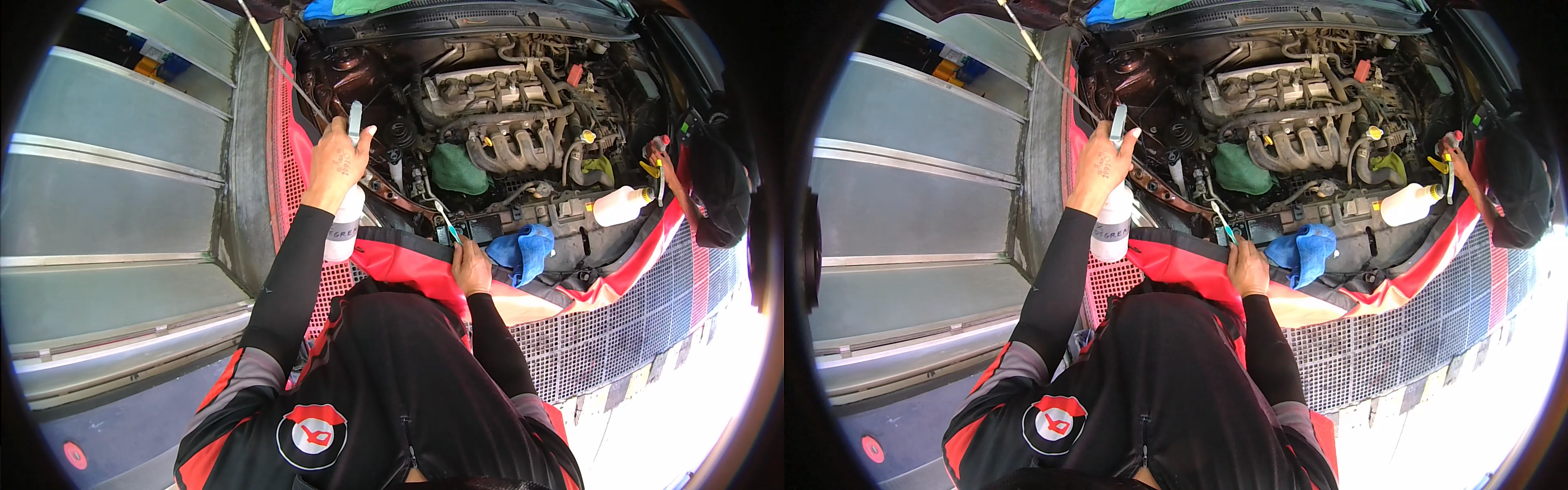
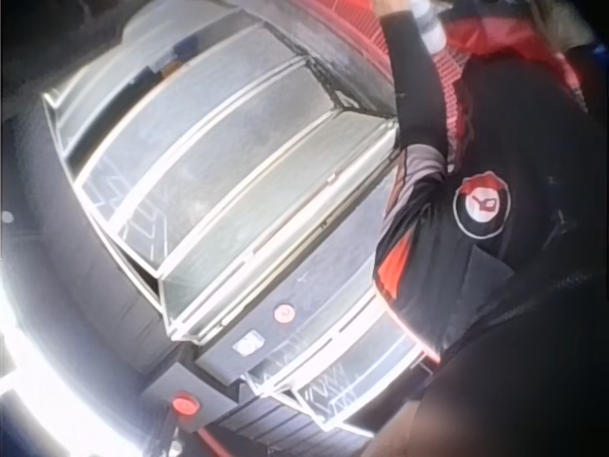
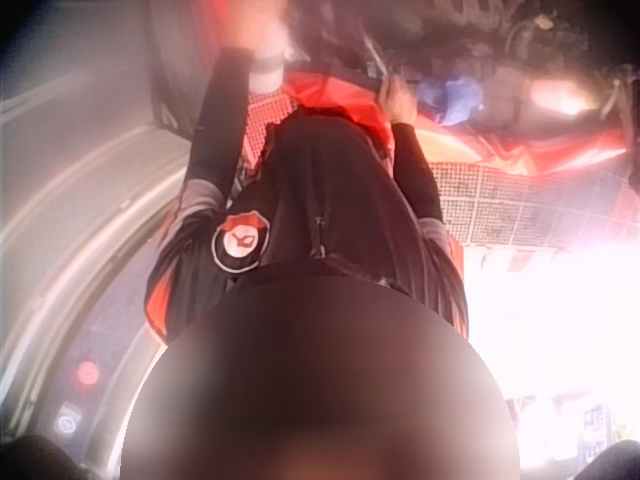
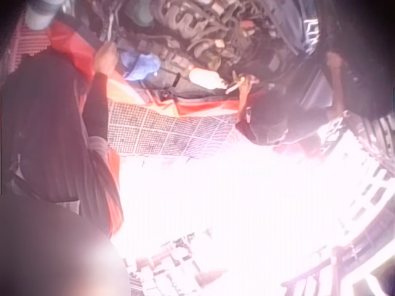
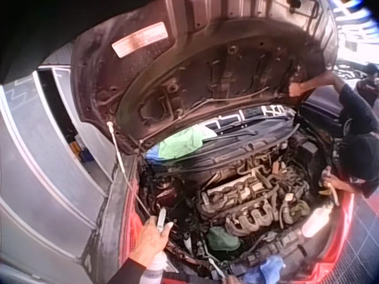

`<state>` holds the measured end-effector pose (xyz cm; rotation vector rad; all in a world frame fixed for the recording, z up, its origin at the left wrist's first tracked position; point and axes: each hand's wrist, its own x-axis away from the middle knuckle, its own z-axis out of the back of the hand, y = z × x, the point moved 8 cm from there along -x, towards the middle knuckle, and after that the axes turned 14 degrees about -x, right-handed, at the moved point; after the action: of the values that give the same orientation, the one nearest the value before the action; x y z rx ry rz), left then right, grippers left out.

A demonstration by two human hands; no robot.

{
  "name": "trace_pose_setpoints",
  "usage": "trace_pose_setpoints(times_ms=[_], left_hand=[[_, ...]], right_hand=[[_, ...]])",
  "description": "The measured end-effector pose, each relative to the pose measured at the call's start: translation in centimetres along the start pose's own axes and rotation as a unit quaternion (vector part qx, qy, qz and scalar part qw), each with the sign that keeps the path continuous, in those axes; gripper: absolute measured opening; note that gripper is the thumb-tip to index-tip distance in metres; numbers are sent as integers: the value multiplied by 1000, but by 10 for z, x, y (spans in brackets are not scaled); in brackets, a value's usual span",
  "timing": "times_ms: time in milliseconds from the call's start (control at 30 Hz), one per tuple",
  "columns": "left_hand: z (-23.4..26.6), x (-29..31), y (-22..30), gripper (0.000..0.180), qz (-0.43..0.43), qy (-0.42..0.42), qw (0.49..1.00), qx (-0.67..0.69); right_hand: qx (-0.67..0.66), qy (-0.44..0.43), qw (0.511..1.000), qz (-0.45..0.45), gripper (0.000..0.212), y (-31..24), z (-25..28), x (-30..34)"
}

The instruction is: The person sprays a cleaning solution onto the engine bay and scrubs various components with a small brush. They repeatedly apply the solution and scrub different areas, including hoses and metal surfaces, while another person works nearby.

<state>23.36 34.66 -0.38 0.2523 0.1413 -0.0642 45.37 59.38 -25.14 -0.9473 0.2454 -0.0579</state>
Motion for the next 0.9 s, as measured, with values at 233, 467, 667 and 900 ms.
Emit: trace_pose_setpoints(times_ms=[233, 467, 667, 900], left_hand=[[-6, 10, -10, 54, 20, 5, 999, 26], [-27, 27, -19, 50, 1, -13, 997, 82], [-43, 40, -22, 50, 18, -60, 996, 55], [-36, 42, -19, 49, -11, -29, 997, 71]], right_hand=[[6, 2, 1000, 1, 22, -2, 2, -1], [-14, 17, 999, 25, 20, -6, 4, -1], [3, -7, 1000, -1, 23, 0, -1, -1], [-1, -9, 1000, -14, 22, -2, 1, -2]])
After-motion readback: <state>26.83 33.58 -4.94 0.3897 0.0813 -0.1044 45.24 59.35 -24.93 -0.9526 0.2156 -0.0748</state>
